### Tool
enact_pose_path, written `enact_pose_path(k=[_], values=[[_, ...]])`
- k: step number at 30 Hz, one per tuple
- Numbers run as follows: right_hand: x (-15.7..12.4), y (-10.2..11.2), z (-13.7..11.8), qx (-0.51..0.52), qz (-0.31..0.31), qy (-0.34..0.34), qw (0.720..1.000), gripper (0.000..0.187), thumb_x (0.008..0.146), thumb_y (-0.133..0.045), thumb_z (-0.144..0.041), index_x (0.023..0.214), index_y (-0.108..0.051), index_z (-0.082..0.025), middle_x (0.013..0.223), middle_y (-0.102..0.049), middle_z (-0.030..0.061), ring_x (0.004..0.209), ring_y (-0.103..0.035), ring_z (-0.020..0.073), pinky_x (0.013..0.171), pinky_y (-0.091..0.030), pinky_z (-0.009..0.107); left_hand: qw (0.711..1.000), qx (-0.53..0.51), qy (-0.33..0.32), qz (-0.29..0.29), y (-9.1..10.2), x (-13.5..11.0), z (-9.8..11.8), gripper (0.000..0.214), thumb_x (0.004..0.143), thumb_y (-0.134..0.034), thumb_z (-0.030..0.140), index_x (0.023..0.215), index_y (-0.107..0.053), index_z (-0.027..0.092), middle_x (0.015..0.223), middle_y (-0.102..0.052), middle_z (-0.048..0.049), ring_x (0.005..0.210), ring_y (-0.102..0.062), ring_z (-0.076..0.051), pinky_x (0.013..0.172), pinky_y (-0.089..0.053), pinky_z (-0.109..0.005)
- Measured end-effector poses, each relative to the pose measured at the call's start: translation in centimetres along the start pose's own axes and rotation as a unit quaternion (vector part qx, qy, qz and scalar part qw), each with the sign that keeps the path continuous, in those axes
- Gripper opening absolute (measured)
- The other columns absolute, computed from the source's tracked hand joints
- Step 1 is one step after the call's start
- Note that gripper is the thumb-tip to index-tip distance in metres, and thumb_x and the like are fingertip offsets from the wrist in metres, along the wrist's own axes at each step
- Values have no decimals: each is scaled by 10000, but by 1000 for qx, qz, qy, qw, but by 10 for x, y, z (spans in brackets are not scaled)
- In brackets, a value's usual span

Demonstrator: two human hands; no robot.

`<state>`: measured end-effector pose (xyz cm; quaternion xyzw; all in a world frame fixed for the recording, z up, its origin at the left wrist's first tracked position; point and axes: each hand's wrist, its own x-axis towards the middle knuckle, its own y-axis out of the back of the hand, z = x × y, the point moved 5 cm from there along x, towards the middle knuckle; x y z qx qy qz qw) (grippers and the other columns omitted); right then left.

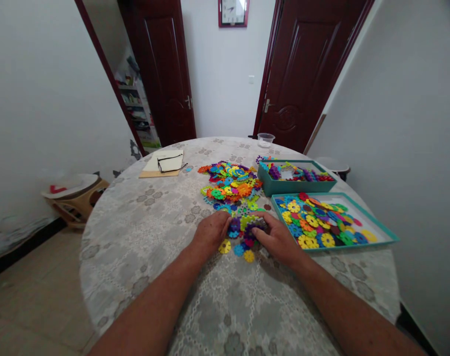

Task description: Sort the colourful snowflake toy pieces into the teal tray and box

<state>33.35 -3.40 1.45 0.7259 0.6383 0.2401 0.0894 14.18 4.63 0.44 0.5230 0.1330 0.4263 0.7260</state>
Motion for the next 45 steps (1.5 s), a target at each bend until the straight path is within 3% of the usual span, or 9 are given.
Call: enact_pose_path(k=[3,6,9,11,16,28,34,40,45], values=[[-1,-1,-5,-6,-10,25,1000,411,851,-650,-267,1260,-688,-248,1270,-712,50,1143,-665,250,1035,-500,385,1000,-6,7,18,4,0,-2,329,1083,-368,337,999,-666,224,954,-687,-57,911,-632,-217,850,-485,-327],[0,5,-1,-10,11,6,1000,401,860,-648,-289,1258,-687,-257,1256,-716,48,1142,-665,259,1011,-508,380,999,-23,-46,17,9,-3,6,236,1050,-503,384,1122,-663,226,1086,-698,-78,1033,-632,-237,944,-481,-355],[2,16,7,-11,61,-23,998,375,878,-640,-346,1238,-682,-247,1199,-724,52,1085,-671,267,963,-520,382,995,-7,-99,-25,8,-7,13,426,917,-729,493,1244,-650,231,1202,-669,-103,1128,-601,-281,996,-472,-400],[3,20,11,-7,78,-33,996,364,879,-637,-366,1217,-681,-241,1158,-728,50,1047,-673,267,933,-525,380,993,6,-104,-47,6,-8,14,475,880,-781,468,1270,-647,232,1226,-651,-108,1131,-590,-287,993,-474,-408],[4,18,15,-20,74,-40,996,344,868,-648,-387,1176,-698,-240,1130,-734,51,1041,-672,274,941,-517,390,995,6,-82,-58,4,-7,9,393,862,-780,263,1233,-658,216,1171,-631,-97,1083,-577,-272,964,-473,-396],[3,12,12,-29,51,-35,998,320,862,-637,-337,1156,-692,-223,1036,-724,39,938,-660,237,851,-517,342,995,-13,-87,-56,1,-7,8,237,858,-779,262,1040,-634,213,1064,-639,-55,1049,-558,-257,949,-443,-387],[3,7,6,-30,11,-16,999,288,873,-627,-288,1148,-685,-222,1035,-725,27,960,-657,225,888,-511,339,997,-33,-74,-19,4,-4,6,398,791,-836,216,1130,-627,223,1149,-640,-64,1089,-565,-280,969,-457,-421],[0,2,-7,44,-29,11,999,407,855,-620,-227,1257,-680,-227,1231,-711,40,1143,-640,236,1034,-476,359,989,-89,-120,21,15,-8,27,553,837,-770,164,1340,-553,237,1281,-599,-97,1204,-551,-284,1057,-474,-451],[-4,-5,-17,43,-94,19,994,333,840,-616,-225,1162,-696,-198,1068,-721,28,972,-639,214,889,-505,325,980,-82,-177,29,9,-12,43,655,829,-706,108,1434,-531,286,1268,-583,-88,1165,-562,-265,1034,-511,-428]])
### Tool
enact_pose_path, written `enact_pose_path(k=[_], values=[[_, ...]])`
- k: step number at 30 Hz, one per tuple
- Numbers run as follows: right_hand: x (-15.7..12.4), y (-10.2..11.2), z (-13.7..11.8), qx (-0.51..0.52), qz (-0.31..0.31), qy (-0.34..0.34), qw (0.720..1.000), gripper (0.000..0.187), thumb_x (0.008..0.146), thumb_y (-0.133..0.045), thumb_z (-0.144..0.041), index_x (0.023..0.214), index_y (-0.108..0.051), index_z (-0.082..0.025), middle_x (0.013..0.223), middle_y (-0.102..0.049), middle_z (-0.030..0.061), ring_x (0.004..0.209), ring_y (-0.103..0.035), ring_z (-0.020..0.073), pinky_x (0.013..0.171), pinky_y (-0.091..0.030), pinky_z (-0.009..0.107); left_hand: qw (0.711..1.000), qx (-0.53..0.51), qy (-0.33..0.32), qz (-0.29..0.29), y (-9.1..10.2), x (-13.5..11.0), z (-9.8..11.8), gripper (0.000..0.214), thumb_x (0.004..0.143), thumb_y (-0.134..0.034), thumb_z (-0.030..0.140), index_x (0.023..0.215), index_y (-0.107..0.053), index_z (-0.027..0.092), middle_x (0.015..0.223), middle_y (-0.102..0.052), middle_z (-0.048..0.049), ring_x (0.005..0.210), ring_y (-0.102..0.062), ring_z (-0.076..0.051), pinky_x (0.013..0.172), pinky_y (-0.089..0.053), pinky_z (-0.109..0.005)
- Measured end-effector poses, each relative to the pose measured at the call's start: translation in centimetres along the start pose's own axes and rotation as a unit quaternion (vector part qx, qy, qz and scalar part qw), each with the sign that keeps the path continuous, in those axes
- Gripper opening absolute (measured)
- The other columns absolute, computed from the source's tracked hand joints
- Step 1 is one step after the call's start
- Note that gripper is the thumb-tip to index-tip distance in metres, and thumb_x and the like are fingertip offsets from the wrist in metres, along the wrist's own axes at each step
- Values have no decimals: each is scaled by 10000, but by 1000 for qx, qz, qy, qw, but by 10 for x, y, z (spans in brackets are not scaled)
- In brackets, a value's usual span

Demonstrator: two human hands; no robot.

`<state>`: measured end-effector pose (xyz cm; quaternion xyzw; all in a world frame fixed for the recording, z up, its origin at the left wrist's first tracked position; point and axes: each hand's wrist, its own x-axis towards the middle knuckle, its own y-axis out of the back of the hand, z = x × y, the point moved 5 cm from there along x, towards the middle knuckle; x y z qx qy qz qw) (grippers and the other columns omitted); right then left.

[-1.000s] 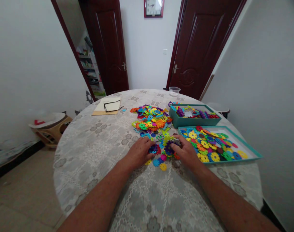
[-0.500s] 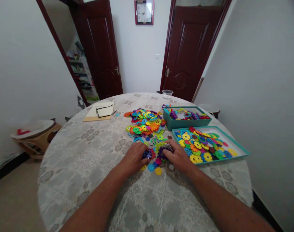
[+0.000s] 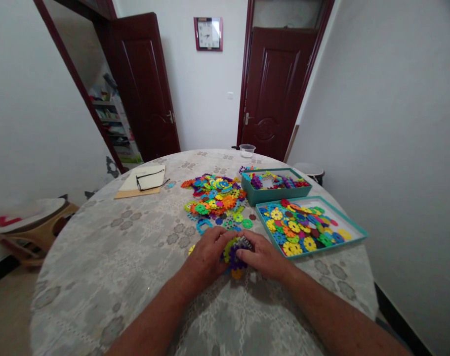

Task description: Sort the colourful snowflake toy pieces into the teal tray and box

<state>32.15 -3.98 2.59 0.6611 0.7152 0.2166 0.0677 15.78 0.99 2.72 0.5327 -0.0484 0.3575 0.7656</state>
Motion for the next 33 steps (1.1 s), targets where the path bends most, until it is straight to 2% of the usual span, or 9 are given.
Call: enact_pose_path(k=[3,7,11,13,16,20,24,29,33], values=[[-1,-1,0,-25,-20,2,999,311,829,-632,-222,1133,-692,-197,1056,-710,23,960,-625,210,865,-502,317,1000,7,-13,-8,-6,-1,3,754,833,-671,101,1521,-465,329,1220,-565,-74,1121,-579,-253,985,-546,-415],[-1,7,-2,-52,21,-12,998,301,840,-634,-226,1139,-669,-213,1027,-701,14,924,-632,210,816,-514,311,999,-41,4,-21,-6,-4,6,905,835,-679,99,1608,-313,395,1311,-529,-69,1156,-608,-228,977,-582,-374],[5,40,-14,-91,84,-18,992,511,874,-641,-256,1382,-595,-240,1283,-695,58,1091,-659,237,951,-522,355,999,-12,33,15,1,-7,0,815,906,-712,231,1608,-320,367,1484,-488,-106,1302,-581,-268,1077,-558,-438],[14,71,-21,-138,109,-10,984,534,897,-651,-306,1425,-591,-248,1327,-696,66,1151,-661,248,1004,-512,374,998,28,40,37,3,-8,-6,669,948,-677,255,1559,-416,337,1450,-543,-111,1314,-578,-283,1106,-537,-480],[38,131,-24,-243,138,15,960,407,933,-618,-357,1323,-681,-260,1244,-743,53,1085,-696,252,996,-521,388,995,71,39,63,4,-10,-15,542,964,-648,243,1486,-513,293,1354,-629,-118,1258,-615,-295,1072,-556,-498],[77,228,-10,-384,264,22,885,404,930,-600,-302,1318,-687,-232,1259,-744,83,1132,-689,269,1038,-500,392,993,91,18,72,5,-10,-12,422,977,-636,254,1396,-589,278,1252,-695,-101,1157,-664,-275,1018,-586,-465],[115,287,19,-508,273,-4,817,430,937,-555,-207,1350,-669,-165,1294,-729,138,1174,-670,284,1077,-465,385,993,104,5,62,3,-9,-4,374,975,-625,217,1341,-622,289,1208,-721,-81,1109,-688,-256,970,-608,-417],[140,300,56,-550,209,-32,808,469,843,-577,-69,1287,-720,-115,1263,-742,180,1164,-669,272,1083,-443,364,994,98,-12,45,-1,-8,-6,348,971,-600,184,1299,-629,298,1186,-740,-75,1081,-701,-259,939,-624,-424],[133,293,69,-548,195,-37,812,414,773,-555,-6,1102,-793,-86,1130,-780,195,1078,-698,267,1048,-464,351,996,81,1,46,0,-8,-14,296,969,-600,214,1241,-641,324,1122,-754,-58,1019,-708,-268,882,-630,-444]])
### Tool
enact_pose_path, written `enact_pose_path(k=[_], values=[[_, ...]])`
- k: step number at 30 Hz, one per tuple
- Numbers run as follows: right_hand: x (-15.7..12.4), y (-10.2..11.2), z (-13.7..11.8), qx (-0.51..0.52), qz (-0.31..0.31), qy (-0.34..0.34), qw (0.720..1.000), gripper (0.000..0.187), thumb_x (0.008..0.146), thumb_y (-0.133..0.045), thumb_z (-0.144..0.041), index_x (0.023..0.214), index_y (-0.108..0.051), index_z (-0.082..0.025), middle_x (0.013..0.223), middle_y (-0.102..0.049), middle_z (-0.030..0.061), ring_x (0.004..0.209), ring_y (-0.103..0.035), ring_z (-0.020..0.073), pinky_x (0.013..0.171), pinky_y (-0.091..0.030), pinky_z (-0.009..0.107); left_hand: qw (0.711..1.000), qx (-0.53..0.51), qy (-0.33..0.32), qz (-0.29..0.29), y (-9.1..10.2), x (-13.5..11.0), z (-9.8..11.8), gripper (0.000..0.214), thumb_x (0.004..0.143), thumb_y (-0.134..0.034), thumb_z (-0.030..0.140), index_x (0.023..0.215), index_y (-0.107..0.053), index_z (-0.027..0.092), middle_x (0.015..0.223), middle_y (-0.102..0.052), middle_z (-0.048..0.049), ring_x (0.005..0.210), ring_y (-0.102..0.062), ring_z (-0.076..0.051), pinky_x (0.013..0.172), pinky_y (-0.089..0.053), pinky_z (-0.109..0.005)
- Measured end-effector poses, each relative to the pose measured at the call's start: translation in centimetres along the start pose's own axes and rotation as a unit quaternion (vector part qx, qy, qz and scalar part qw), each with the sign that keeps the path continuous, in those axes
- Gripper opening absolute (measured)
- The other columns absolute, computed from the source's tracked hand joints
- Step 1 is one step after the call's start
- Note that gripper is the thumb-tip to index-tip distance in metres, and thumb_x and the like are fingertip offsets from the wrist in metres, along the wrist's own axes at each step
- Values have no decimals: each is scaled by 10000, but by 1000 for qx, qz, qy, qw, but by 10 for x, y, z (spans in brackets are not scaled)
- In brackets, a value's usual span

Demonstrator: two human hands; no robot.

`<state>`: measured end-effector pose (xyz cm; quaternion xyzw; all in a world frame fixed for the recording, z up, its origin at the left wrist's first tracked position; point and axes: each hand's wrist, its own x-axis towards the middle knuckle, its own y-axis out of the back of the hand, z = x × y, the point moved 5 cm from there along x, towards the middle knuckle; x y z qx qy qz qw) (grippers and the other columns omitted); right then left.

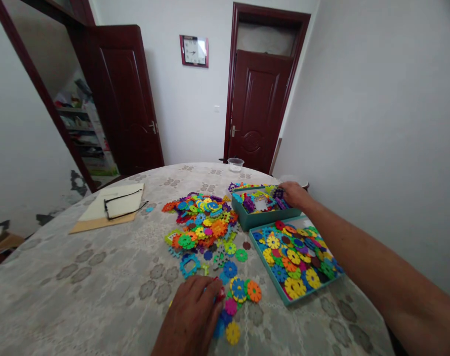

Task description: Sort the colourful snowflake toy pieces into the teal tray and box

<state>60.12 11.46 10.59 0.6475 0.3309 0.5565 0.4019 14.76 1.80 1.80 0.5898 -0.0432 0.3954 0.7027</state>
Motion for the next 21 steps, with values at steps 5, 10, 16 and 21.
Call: enact_pose_path(k=[5,10,16,21], values=[[-47,22,-10,11,73,-35,997,407,853,-469,-70,1120,-772,-116,1156,-763,178,1120,-678,287,1059,-476,416,1000,-7,16,-7,-5,-3,-5,285,958,-612,212,1222,-650,314,1115,-745,-57,1018,-694,-269,908,-604,-455],[-126,44,-60,149,124,-19,981,319,895,-454,-154,1020,-744,-200,1063,-765,97,1036,-696,257,977,-523,395,999,-4,45,-11,-10,-5,-7,295,926,-638,213,1206,-671,299,1151,-719,-71,1061,-672,-287,935,-586,-480],[-206,34,-150,284,-20,50,957,235,956,-475,-175,995,-697,-241,1038,-755,66,993,-705,240,912,-542,390,993,34,95,-66,-5,0,-9,329,946,-605,200,1269,-660,231,1230,-686,-116,1153,-617,-306,1023,-542,-506],[-224,20,-221,331,-144,156,919,244,975,-491,-157,1123,-671,-231,1130,-717,95,1091,-661,243,978,-529,405,982,103,140,-79,3,-1,-26,348,947,-545,131,1275,-648,182,1260,-659,-141,1182,-578,-302,1065,-500,-496]])
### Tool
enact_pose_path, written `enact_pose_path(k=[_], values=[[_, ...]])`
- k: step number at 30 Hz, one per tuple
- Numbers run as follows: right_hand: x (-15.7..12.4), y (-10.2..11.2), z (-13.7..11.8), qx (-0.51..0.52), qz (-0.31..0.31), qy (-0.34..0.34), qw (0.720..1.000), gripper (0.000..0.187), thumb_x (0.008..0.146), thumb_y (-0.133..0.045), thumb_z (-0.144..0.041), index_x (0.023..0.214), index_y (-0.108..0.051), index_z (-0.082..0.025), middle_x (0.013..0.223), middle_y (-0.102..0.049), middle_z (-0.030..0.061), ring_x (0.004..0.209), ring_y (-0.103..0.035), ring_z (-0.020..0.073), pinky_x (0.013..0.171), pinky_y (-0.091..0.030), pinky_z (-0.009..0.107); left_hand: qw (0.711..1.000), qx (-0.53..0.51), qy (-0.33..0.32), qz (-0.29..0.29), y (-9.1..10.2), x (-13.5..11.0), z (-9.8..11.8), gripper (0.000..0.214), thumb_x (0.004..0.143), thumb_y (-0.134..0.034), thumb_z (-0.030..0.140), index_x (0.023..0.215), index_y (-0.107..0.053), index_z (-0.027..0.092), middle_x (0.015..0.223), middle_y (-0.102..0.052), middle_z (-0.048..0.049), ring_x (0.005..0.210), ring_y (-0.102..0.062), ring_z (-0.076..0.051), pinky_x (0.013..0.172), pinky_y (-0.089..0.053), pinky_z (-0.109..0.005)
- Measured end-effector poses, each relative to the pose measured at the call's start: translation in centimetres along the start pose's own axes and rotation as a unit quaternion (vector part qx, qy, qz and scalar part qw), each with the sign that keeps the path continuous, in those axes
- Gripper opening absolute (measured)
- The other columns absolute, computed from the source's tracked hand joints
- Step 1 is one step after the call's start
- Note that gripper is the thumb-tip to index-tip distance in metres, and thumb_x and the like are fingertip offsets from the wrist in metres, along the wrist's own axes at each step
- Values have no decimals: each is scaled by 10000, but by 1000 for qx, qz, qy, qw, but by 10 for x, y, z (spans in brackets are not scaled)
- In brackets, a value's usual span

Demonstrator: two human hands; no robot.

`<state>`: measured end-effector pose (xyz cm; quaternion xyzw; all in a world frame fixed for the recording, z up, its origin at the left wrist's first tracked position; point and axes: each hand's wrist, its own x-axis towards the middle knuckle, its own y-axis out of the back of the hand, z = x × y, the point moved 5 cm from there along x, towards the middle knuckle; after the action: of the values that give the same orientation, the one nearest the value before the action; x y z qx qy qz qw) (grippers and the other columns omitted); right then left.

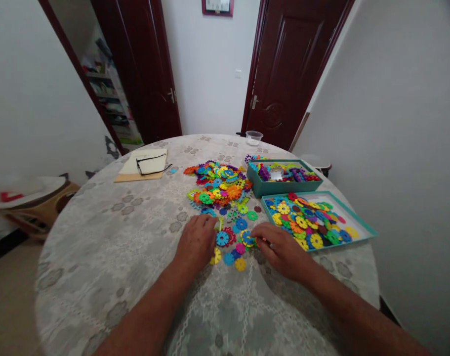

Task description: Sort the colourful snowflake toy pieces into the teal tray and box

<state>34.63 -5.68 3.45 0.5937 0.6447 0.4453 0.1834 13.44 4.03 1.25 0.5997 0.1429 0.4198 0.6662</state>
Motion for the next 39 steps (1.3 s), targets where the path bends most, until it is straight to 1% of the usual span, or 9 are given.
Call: enact_pose_path(k=[5,10,14,17,22,27,32,36,39], values=[[25,-27,-13,-89,-47,-21,995,274,947,-581,-189,1208,-662,-207,1225,-665,135,1182,-599,284,1044,-487,439,999,17,42,-21,-1,0,-15,357,915,-578,132,1263,-645,181,1204,-649,-139,1142,-585,-294,1025,-501,-470],[27,-38,-1,-149,-53,-47,986,334,903,-626,-230,1231,-669,-182,1214,-661,160,1187,-591,309,1055,-471,442,999,1,32,-9,2,0,-12,353,911,-599,151,1257,-634,212,1247,-626,-121,1177,-576,-278,1037,-483,-440],[19,-36,14,-108,-23,-27,994,441,901,-590,-225,1336,-623,-158,1285,-663,161,1245,-583,298,1098,-456,453,1000,-3,21,-21,2,-1,-10,349,914,-604,157,1256,-650,204,1249,-628,-119,1153,-574,-274,1031,-478,-436],[17,-29,23,-91,12,-26,995,428,896,-546,-180,1311,-644,-147,1260,-695,160,1214,-619,285,1099,-463,449,999,-6,-10,-37,2,-1,-7,321,935,-600,191,1248,-668,201,1219,-637,-122,1123,-576,-277,1012,-476,-438],[21,-20,32,-86,75,-63,991,380,882,-497,-137,1196,-704,-188,1177,-738,123,1162,-657,266,1075,-487,436,996,-10,-49,-75,4,-4,4,264,938,-609,229,1188,-693,249,1141,-648,-102,1070,-581,-277,961,-482,-434],[18,-14,40,5,104,-119,987,384,888,-500,-177,1189,-732,-236,1169,-758,81,1109,-694,259,1012,-524,423,993,-16,-70,-93,3,-5,13,302,890,-615,156,1162,-696,258,1148,-650,-99,1048,-578,-282,936,-482,-435],[15,-13,43,108,93,-167,976,343,927,-532,-271,1204,-734,-243,1133,-749,67,1023,-697,253,937,-545,420,992,-24,-82,-89,1,-5,16,296,883,-627,149,1153,-690,250,1171,-643,-99,1055,-577,-279,955,-477,-436],[15,-12,41,142,82,-179,970,328,929,-584,-327,1208,-731,-239,1059,-739,60,947,-683,240,866,-551,394,992,-21,-76,-94,2,-6,18,259,919,-618,195,1162,-687,247,1208,-632,-104,1078,-577,-282,968,-478,-444],[16,-15,39,170,56,-181,967,338,917,-615,-347,1220,-727,-248,992,-729,45,889,-673,228,803,-548,372,992,-17,-74,-97,1,-7,19,324,912,-658,239,1236,-667,252,1246,-617,-109,1113,-568,-295,1000,-470,-465]])
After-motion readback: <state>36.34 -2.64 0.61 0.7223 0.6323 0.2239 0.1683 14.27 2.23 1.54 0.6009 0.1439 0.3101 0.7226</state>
